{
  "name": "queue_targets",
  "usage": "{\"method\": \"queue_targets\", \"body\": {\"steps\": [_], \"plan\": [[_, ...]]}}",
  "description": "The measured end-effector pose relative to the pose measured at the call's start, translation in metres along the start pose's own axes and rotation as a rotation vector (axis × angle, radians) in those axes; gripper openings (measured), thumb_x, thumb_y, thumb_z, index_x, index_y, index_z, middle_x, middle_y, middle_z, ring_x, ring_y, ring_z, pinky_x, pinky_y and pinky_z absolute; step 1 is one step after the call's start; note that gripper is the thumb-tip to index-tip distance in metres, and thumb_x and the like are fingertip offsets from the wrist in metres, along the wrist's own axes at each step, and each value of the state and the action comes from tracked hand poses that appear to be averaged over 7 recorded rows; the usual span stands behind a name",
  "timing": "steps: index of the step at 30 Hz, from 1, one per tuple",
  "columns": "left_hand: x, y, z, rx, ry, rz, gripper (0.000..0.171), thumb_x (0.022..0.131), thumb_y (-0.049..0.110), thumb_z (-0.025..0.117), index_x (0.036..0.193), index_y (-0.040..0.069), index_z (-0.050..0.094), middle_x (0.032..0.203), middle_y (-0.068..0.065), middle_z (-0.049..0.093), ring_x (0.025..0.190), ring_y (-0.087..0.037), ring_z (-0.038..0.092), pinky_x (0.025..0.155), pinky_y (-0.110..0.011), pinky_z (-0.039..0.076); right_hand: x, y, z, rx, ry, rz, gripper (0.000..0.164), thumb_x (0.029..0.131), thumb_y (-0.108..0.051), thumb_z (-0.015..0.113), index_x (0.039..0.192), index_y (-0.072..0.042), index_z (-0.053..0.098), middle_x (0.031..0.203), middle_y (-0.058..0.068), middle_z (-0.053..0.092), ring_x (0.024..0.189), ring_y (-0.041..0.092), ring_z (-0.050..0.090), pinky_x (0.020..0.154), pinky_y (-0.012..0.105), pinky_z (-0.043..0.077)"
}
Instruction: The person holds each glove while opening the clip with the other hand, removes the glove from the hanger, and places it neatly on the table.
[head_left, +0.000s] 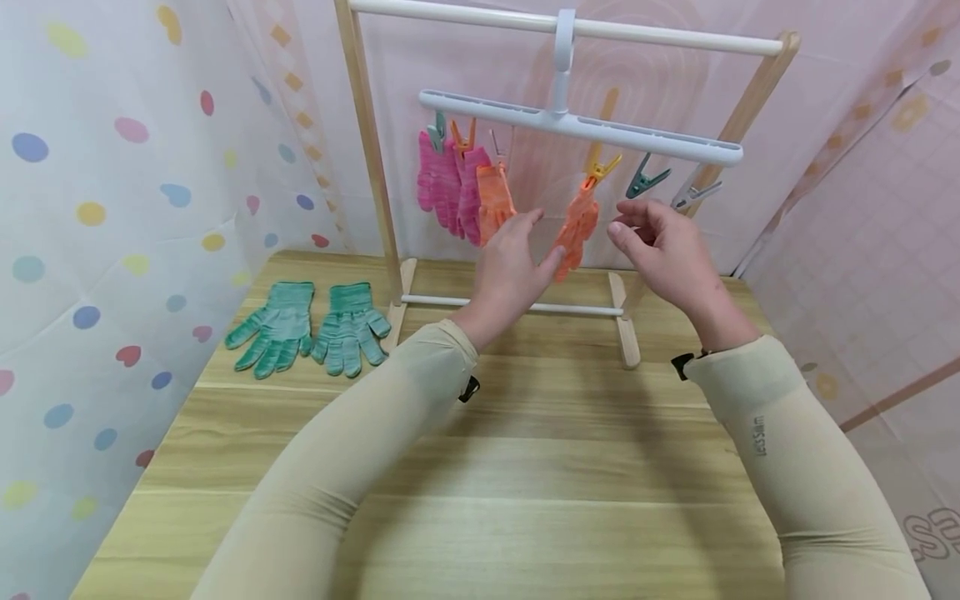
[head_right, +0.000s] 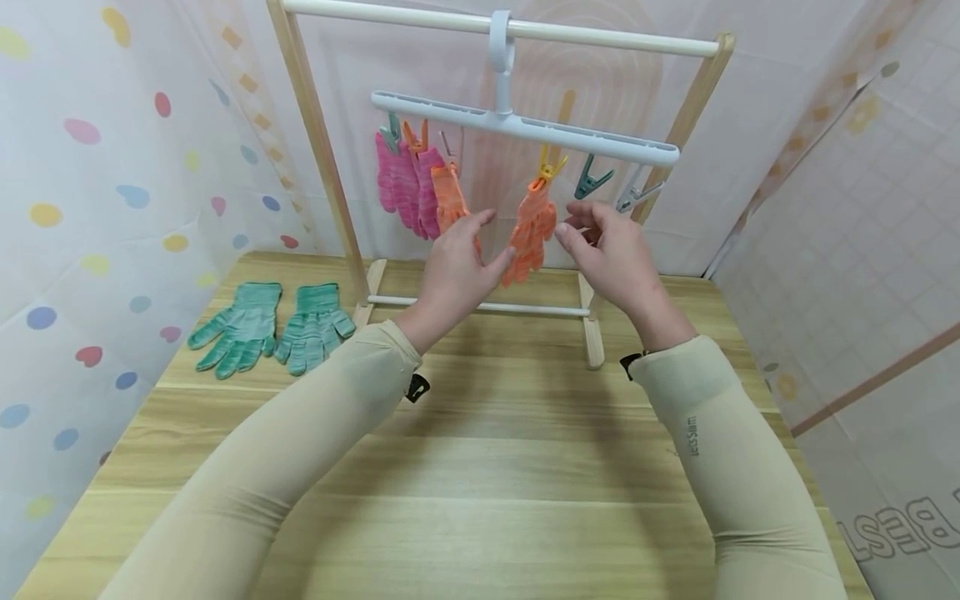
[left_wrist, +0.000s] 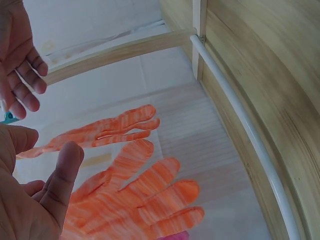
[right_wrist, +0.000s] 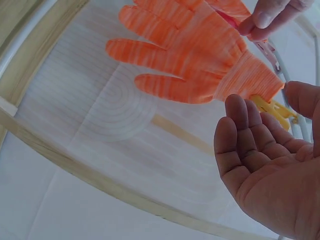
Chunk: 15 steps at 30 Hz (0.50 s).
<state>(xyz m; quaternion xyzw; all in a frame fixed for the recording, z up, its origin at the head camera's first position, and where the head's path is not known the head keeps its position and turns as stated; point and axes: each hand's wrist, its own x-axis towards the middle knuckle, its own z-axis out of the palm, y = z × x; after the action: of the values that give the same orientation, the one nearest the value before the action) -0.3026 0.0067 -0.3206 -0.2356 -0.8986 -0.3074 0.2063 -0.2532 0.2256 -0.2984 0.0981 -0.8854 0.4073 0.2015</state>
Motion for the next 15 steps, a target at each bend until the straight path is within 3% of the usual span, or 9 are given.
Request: {"method": "queue_targets", "body": {"steps": [15], "plan": [[0.012,0.002,0.015,-0.004,-0.048,-0.038,0.040,0.104,0.035,0.071,0.137,0.012,0.072,0.136,-0.006,0.075,0.128,-0.022,0.071,0.108,-0.038,0.057,0.004,-0.006,0.001,0.025,0.005,-0.017,0.047,0.110,-0.036,0.060,0.146,-0.006,0.062,0.129,0.017,0.072,0.097,0.008,0.062,0.078,0.013,0.049]]}}
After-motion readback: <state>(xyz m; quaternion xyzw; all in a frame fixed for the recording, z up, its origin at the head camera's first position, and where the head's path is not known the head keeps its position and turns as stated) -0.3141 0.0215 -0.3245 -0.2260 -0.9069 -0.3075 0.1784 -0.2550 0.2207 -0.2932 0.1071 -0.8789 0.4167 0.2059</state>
